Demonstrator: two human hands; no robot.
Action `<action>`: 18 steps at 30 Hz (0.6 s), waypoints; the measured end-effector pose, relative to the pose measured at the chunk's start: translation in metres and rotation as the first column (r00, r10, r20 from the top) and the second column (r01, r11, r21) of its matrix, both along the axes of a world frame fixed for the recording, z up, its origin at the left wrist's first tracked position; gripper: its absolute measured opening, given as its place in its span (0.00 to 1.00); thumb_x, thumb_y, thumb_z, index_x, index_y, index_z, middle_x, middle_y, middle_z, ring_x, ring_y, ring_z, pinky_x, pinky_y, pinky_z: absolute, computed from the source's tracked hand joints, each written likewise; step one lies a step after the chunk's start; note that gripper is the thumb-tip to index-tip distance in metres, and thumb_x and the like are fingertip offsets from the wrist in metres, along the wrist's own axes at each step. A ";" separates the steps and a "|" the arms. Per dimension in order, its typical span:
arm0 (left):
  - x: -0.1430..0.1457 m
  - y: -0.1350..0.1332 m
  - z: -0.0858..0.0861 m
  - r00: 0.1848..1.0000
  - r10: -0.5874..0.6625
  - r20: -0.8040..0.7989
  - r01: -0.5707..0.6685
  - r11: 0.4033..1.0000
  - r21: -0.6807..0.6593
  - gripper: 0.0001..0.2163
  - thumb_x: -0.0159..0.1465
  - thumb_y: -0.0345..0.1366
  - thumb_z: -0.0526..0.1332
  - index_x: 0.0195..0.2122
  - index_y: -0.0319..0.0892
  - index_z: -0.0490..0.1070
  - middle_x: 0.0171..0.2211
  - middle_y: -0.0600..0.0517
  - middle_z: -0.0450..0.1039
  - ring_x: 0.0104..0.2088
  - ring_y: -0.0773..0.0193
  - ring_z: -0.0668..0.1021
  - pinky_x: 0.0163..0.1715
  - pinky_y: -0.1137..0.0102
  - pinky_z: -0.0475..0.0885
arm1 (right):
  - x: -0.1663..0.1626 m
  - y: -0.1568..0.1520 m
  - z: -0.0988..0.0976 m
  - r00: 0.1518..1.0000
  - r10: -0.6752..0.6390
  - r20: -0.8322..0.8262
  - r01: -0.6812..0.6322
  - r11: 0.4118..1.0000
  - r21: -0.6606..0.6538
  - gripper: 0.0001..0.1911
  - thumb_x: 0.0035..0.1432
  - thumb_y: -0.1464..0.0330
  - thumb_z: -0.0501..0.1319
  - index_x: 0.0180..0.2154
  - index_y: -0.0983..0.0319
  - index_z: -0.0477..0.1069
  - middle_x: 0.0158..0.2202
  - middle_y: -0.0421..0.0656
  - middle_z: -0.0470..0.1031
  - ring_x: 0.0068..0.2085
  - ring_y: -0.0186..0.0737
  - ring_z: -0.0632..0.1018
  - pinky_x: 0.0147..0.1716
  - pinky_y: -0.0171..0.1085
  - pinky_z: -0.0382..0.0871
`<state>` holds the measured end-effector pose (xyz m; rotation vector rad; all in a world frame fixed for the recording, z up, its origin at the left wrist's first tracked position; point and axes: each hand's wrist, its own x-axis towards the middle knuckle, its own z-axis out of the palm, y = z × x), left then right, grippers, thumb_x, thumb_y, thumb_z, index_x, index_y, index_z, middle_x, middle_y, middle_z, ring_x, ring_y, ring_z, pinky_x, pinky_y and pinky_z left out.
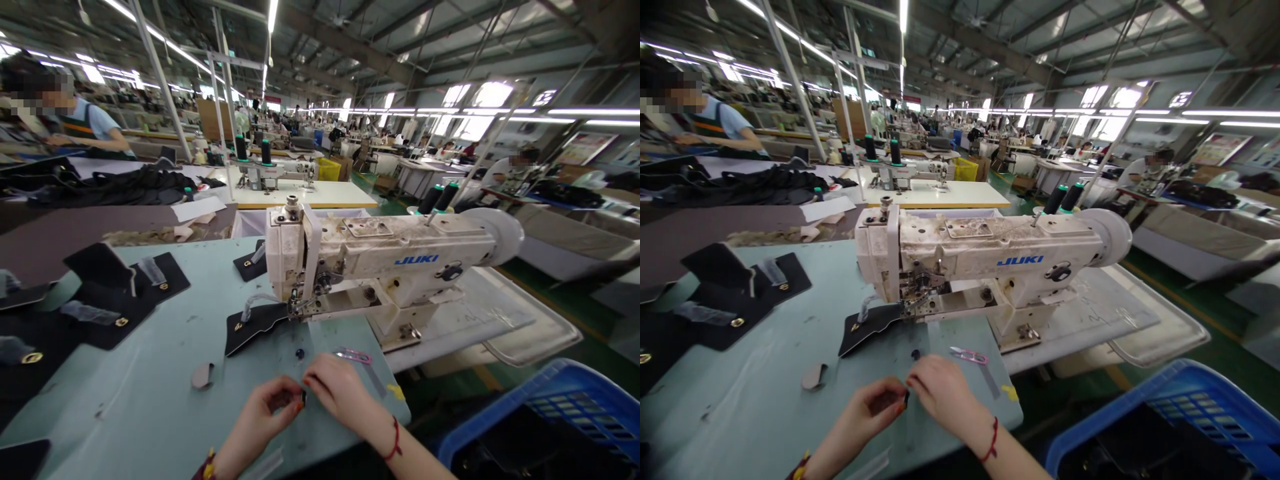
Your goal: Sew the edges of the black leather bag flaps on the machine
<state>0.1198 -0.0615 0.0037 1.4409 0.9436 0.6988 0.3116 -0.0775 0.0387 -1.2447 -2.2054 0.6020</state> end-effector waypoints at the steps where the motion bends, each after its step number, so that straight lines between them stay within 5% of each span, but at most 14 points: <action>1: 0.003 0.003 0.001 1.000 -0.005 -0.029 0.006 1.000 0.030 0.07 0.59 0.38 0.62 0.34 0.40 0.72 0.32 0.49 0.76 0.33 0.62 0.78 0.37 0.70 0.74 | 0.003 0.008 -0.003 1.000 -0.005 0.002 0.005 1.000 0.003 0.12 0.66 0.67 0.49 0.36 0.62 0.70 0.35 0.43 0.73 0.38 0.34 0.71 0.37 0.32 0.62; 7: 0.022 0.042 -0.003 0.875 0.101 -0.474 0.119 0.903 0.413 0.05 0.57 0.28 0.56 0.31 0.40 0.71 0.30 0.49 0.72 0.31 0.61 0.75 0.34 0.68 0.69 | 0.007 0.047 -0.041 0.969 -0.185 0.165 0.207 0.971 -0.124 0.09 0.65 0.69 0.53 0.37 0.62 0.70 0.36 0.42 0.73 0.39 0.34 0.73 0.40 0.32 0.62; 18: 0.035 0.064 -0.028 0.818 0.119 -0.563 0.122 0.920 0.372 0.08 0.58 0.28 0.55 0.30 0.41 0.74 0.32 0.48 0.72 0.35 0.57 0.75 0.38 0.66 0.68 | 0.007 0.068 -0.080 0.943 -0.256 0.213 0.301 0.929 -0.214 0.11 0.65 0.68 0.51 0.38 0.64 0.71 0.37 0.44 0.75 0.38 0.35 0.75 0.37 0.31 0.62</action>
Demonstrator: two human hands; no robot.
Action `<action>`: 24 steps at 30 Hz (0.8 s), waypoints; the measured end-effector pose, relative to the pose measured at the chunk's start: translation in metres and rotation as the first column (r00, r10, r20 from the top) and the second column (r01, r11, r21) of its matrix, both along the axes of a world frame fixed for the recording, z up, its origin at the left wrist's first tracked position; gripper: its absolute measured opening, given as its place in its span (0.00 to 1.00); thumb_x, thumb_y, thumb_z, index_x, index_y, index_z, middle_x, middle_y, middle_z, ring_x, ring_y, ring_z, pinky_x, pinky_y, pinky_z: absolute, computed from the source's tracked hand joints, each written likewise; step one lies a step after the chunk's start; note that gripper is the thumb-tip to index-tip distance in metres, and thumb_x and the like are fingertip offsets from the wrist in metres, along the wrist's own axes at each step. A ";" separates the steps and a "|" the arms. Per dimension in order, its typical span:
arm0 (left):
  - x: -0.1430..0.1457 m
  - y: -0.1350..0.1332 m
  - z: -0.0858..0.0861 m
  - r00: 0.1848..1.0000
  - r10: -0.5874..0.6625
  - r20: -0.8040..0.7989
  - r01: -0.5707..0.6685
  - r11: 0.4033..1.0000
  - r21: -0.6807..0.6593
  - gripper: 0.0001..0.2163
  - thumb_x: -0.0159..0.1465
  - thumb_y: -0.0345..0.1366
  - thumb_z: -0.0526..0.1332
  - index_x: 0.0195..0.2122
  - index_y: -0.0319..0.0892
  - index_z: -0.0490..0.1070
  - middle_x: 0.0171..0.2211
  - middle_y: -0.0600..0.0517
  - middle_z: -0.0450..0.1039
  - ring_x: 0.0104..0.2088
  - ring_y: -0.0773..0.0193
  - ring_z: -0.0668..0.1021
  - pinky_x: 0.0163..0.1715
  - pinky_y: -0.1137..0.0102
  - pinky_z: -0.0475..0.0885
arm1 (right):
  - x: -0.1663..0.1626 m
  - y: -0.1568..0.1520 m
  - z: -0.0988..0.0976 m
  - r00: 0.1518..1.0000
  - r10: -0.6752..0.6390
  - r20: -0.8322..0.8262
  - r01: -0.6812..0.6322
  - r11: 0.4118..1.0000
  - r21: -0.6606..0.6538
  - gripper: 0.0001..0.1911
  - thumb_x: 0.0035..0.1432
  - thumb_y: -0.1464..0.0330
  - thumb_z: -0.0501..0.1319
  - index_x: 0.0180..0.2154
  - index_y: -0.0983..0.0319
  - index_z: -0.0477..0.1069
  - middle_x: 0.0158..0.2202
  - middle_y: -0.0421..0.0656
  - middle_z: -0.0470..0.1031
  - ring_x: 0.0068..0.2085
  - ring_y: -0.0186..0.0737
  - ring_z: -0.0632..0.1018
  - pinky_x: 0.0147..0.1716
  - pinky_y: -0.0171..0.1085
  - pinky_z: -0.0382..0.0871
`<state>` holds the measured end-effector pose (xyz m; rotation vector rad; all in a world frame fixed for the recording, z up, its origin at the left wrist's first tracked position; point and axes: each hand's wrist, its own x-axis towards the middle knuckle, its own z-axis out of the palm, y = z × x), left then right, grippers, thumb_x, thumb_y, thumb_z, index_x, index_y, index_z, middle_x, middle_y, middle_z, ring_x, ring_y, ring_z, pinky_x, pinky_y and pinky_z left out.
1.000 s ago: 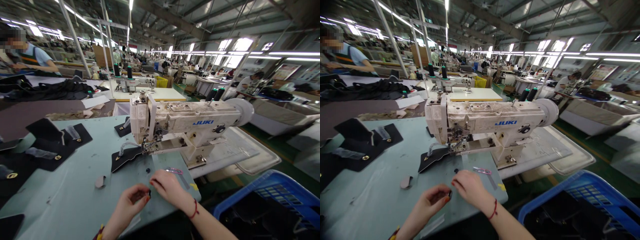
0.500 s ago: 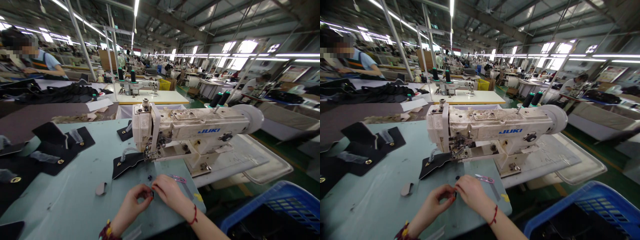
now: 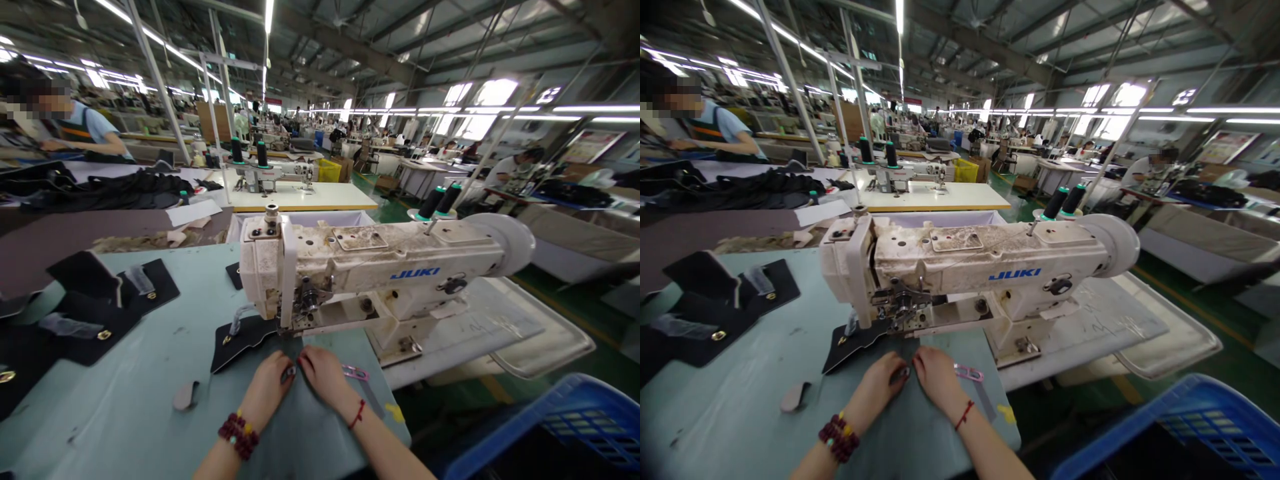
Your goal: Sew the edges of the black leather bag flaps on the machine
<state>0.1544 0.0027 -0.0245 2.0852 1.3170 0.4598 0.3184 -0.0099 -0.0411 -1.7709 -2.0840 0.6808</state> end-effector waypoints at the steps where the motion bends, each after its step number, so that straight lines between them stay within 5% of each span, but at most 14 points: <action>1: -0.001 -0.001 -0.001 1.000 -0.004 0.008 0.004 1.000 -0.008 0.08 0.59 0.29 0.55 0.32 0.41 0.74 0.33 0.47 0.72 0.36 0.57 0.76 0.39 0.66 0.68 | 0.000 -0.001 -0.001 1.000 0.002 -0.003 -0.002 1.000 -0.002 0.11 0.66 0.68 0.51 0.37 0.64 0.71 0.37 0.44 0.75 0.38 0.35 0.75 0.37 0.31 0.62; 18: 0.003 -0.015 -0.007 0.952 0.087 0.293 -0.071 0.995 -0.066 0.07 0.60 0.34 0.56 0.34 0.43 0.74 0.35 0.46 0.75 0.39 0.54 0.76 0.42 0.62 0.70 | -0.001 -0.016 0.001 0.992 -0.082 -0.092 0.087 0.995 0.049 0.10 0.64 0.70 0.52 0.34 0.64 0.71 0.33 0.43 0.73 0.35 0.34 0.73 0.35 0.31 0.60; 21: -0.002 -0.025 0.003 0.868 0.214 0.449 -0.099 0.959 -0.266 0.10 0.62 0.40 0.57 0.40 0.42 0.72 0.38 0.46 0.75 0.39 0.56 0.78 0.38 0.64 0.74 | -0.003 -0.024 0.015 0.982 -0.100 -0.159 0.117 0.988 0.099 0.09 0.64 0.70 0.52 0.34 0.64 0.70 0.33 0.41 0.72 0.36 0.32 0.71 0.36 0.31 0.60; 24: -0.009 -0.040 0.023 0.671 0.438 0.599 -0.045 0.830 -0.556 0.15 0.58 0.43 0.63 0.43 0.41 0.73 0.36 0.49 0.75 0.35 0.61 0.77 0.33 0.70 0.74 | -0.009 -0.035 0.039 0.945 -0.058 -0.323 0.139 0.963 0.232 0.08 0.64 0.70 0.53 0.34 0.63 0.68 0.33 0.41 0.71 0.37 0.33 0.70 0.37 0.31 0.60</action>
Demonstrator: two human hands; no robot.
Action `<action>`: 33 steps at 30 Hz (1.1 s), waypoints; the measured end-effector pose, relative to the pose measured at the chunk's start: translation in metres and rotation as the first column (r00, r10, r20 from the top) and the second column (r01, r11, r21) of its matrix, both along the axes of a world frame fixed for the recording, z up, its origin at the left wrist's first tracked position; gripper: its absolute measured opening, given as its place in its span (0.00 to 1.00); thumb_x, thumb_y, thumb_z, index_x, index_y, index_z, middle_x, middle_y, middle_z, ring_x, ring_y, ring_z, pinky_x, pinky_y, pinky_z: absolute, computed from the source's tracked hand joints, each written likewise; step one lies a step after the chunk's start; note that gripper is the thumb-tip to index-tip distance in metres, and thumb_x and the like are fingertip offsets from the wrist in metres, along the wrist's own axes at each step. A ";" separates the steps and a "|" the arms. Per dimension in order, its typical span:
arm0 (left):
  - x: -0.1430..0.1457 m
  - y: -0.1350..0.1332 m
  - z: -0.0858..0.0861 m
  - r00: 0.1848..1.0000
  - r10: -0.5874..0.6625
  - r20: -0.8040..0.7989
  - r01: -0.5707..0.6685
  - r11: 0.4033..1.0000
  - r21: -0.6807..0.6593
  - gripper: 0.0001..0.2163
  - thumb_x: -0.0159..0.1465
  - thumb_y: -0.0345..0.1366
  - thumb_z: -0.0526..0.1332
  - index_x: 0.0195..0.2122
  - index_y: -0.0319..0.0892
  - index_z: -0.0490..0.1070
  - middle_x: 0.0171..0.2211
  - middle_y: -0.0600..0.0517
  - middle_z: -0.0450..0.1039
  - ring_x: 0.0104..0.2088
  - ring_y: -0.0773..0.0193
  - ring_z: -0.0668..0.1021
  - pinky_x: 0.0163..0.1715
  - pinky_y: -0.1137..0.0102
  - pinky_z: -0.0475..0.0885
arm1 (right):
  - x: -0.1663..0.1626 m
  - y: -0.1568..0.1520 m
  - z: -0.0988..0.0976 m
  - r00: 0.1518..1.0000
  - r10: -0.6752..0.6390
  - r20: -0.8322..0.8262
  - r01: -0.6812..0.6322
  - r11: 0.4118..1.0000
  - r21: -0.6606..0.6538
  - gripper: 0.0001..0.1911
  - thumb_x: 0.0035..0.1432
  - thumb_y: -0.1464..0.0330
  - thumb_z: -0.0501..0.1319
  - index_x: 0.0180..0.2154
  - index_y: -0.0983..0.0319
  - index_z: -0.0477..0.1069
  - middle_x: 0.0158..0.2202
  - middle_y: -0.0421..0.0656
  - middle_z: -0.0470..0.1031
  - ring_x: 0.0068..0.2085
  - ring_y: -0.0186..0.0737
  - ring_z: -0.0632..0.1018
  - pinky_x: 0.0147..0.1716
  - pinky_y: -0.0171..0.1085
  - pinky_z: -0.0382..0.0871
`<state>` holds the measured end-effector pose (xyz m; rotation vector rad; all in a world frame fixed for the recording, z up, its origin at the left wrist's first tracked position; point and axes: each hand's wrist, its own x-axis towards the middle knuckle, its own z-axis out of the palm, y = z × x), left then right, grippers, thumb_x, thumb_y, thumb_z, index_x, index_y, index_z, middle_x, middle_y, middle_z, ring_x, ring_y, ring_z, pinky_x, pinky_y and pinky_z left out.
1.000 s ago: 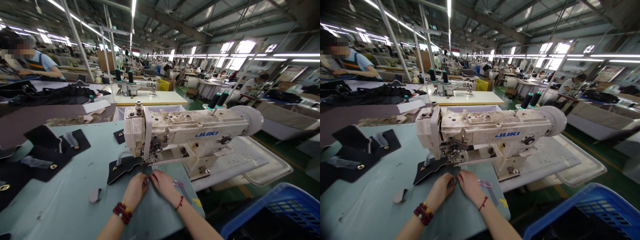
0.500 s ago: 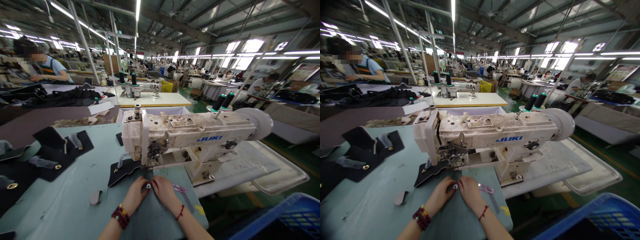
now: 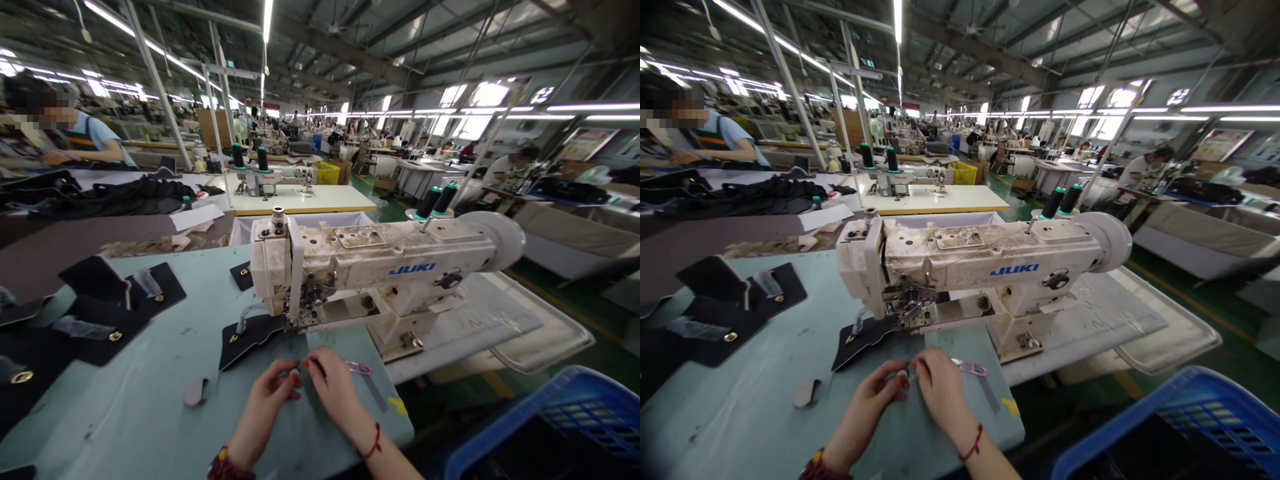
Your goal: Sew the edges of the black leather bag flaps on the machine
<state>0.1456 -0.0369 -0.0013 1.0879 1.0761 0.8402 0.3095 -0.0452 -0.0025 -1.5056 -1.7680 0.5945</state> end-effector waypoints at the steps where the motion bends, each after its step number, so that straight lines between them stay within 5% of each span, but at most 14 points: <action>1: -0.002 -0.005 0.008 0.995 0.041 0.093 -0.033 0.996 -0.078 0.16 0.57 0.43 0.66 0.43 0.41 0.74 0.34 0.51 0.74 0.33 0.65 0.76 0.31 0.73 0.72 | -0.003 -0.004 0.008 0.999 0.005 -0.054 -0.002 0.998 0.057 0.08 0.64 0.70 0.53 0.34 0.63 0.68 0.33 0.42 0.70 0.36 0.33 0.69 0.36 0.31 0.60; 6: -0.009 -0.026 0.046 0.925 0.207 0.320 -0.114 0.952 -0.285 0.19 0.51 0.40 0.72 0.43 0.42 0.77 0.34 0.52 0.75 0.25 0.75 0.69 0.27 0.79 0.68 | -0.021 -0.014 0.038 0.987 0.031 -0.158 0.001 0.981 0.196 0.08 0.64 0.70 0.53 0.34 0.63 0.68 0.31 0.41 0.68 0.35 0.33 0.68 0.34 0.31 0.59; 11: -0.014 -0.031 0.065 0.877 0.255 0.408 -0.155 0.952 -0.263 0.12 0.49 0.37 0.73 0.33 0.40 0.76 0.30 0.53 0.74 0.24 0.75 0.70 0.25 0.79 0.68 | -0.032 -0.018 0.052 0.982 0.046 -0.181 0.000 0.970 0.244 0.08 0.64 0.71 0.53 0.33 0.63 0.68 0.30 0.41 0.66 0.34 0.32 0.67 0.33 0.31 0.59; 15: -0.017 -0.035 0.071 0.881 0.259 0.395 -0.160 0.951 -0.266 0.12 0.48 0.38 0.74 0.29 0.38 0.75 0.27 0.54 0.72 0.24 0.73 0.71 0.25 0.78 0.69 | -0.032 -0.016 0.069 0.978 0.138 -0.157 -0.081 0.943 0.324 0.07 0.64 0.70 0.54 0.34 0.63 0.69 0.31 0.41 0.66 0.36 0.32 0.67 0.35 0.32 0.59; 19: -0.020 -0.038 0.073 0.908 0.226 0.354 -0.154 0.963 -0.219 0.13 0.47 0.39 0.74 0.29 0.38 0.74 0.24 0.55 0.71 0.24 0.72 0.73 0.26 0.76 0.71 | -0.030 -0.009 0.084 0.970 0.238 0.054 -0.240 0.893 0.380 0.07 0.64 0.69 0.56 0.34 0.63 0.69 0.31 0.41 0.66 0.36 0.33 0.65 0.34 0.32 0.59; 25: -0.028 -0.037 0.074 0.931 0.195 0.310 -0.152 0.976 -0.155 0.14 0.46 0.40 0.74 0.30 0.38 0.74 0.24 0.55 0.73 0.24 0.71 0.73 0.27 0.75 0.71 | -0.034 -0.003 0.081 0.940 0.144 0.309 -0.268 0.874 0.406 0.11 0.64 0.68 0.55 0.29 0.64 0.67 0.29 0.43 0.66 0.34 0.35 0.63 0.32 0.35 0.56; 33: -0.023 -0.041 0.068 0.895 0.212 0.392 -0.133 0.967 -0.219 0.13 0.48 0.39 0.74 0.31 0.38 0.75 0.28 0.54 0.73 0.26 0.71 0.73 0.29 0.76 0.73 | -0.025 -0.023 0.094 0.961 0.276 0.036 -0.274 0.916 0.293 0.08 0.64 0.70 0.56 0.32 0.64 0.68 0.31 0.41 0.67 0.36 0.32 0.67 0.36 0.32 0.59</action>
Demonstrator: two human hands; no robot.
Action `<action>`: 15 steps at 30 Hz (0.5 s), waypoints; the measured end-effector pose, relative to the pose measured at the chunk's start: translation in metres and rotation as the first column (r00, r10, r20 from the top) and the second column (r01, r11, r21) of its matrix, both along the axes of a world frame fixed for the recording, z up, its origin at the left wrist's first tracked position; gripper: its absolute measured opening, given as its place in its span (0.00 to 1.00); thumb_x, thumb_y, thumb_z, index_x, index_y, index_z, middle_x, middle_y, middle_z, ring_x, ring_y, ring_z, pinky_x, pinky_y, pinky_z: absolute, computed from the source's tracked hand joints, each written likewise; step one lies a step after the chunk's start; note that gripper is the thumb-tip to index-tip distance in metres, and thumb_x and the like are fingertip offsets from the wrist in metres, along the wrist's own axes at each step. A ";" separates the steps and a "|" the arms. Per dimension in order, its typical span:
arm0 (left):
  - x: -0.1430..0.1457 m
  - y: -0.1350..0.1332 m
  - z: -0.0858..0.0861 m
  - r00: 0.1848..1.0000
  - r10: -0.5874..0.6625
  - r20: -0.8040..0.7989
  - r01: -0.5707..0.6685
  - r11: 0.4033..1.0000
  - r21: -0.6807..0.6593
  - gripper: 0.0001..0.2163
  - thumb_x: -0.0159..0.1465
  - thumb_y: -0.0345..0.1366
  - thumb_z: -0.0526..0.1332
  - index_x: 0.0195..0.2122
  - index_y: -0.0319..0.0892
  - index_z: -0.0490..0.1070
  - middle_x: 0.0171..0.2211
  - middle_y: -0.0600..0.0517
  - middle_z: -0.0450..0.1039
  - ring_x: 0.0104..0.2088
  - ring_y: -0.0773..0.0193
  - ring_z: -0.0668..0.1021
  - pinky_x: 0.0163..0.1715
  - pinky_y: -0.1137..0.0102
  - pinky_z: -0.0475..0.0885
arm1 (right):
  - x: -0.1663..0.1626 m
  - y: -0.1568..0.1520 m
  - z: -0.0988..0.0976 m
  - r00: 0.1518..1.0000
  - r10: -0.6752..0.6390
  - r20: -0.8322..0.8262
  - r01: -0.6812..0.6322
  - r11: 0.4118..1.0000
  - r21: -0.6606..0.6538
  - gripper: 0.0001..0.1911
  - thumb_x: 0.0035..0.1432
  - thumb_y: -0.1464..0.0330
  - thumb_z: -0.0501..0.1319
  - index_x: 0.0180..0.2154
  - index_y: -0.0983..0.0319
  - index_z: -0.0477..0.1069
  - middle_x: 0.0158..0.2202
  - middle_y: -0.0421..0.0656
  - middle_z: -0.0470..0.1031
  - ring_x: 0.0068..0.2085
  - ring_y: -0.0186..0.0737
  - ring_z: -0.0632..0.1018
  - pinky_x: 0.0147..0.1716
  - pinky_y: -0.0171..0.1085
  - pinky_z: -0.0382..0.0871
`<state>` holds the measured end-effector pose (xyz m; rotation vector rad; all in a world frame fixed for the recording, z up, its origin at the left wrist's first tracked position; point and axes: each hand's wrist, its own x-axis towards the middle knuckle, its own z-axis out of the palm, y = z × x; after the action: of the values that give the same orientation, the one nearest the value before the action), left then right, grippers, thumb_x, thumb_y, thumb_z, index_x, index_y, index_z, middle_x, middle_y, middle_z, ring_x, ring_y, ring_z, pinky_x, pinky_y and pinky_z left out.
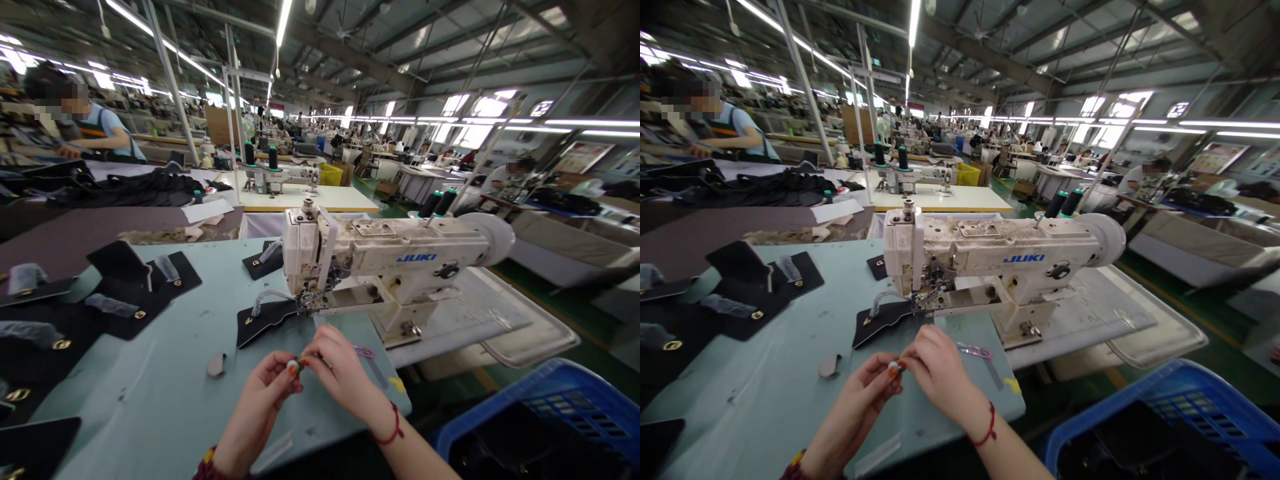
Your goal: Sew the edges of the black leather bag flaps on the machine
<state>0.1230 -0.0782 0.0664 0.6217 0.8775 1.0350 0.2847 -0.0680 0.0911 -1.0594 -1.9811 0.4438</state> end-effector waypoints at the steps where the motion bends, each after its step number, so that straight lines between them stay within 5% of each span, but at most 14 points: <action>1: 0.001 0.000 -0.001 1.000 0.020 0.023 -0.020 1.000 -0.015 0.13 0.48 0.38 0.74 0.31 0.38 0.75 0.28 0.54 0.73 0.27 0.71 0.74 0.29 0.76 0.74 | 0.002 -0.002 0.001 1.000 0.011 -0.005 -0.011 1.000 -0.016 0.07 0.63 0.69 0.56 0.32 0.64 0.68 0.31 0.41 0.67 0.36 0.32 0.67 0.36 0.32 0.60; 11: -0.003 -0.012 0.002 0.980 0.090 0.179 -0.057 0.981 -0.184 0.06 0.56 0.27 0.68 0.35 0.35 0.75 0.37 0.44 0.79 0.29 0.69 0.79 0.34 0.75 0.79 | 0.007 -0.014 -0.018 0.991 -0.112 -0.069 0.102 0.986 -0.131 0.08 0.64 0.70 0.54 0.34 0.64 0.70 0.33 0.42 0.67 0.37 0.32 0.69 0.37 0.32 0.63; 15: -0.008 -0.020 0.002 0.967 0.089 0.238 -0.042 0.980 -0.195 0.13 0.59 0.26 0.65 0.45 0.39 0.73 0.35 0.48 0.79 0.30 0.68 0.80 0.33 0.73 0.80 | 0.001 -0.018 -0.026 0.990 -0.109 -0.086 0.094 0.983 -0.160 0.09 0.65 0.69 0.53 0.35 0.64 0.70 0.33 0.42 0.68 0.37 0.32 0.69 0.38 0.32 0.64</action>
<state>0.1154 -0.0984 0.0689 0.2982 0.7700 1.0489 0.2859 -0.0860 0.0649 -1.2088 -1.8235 0.5905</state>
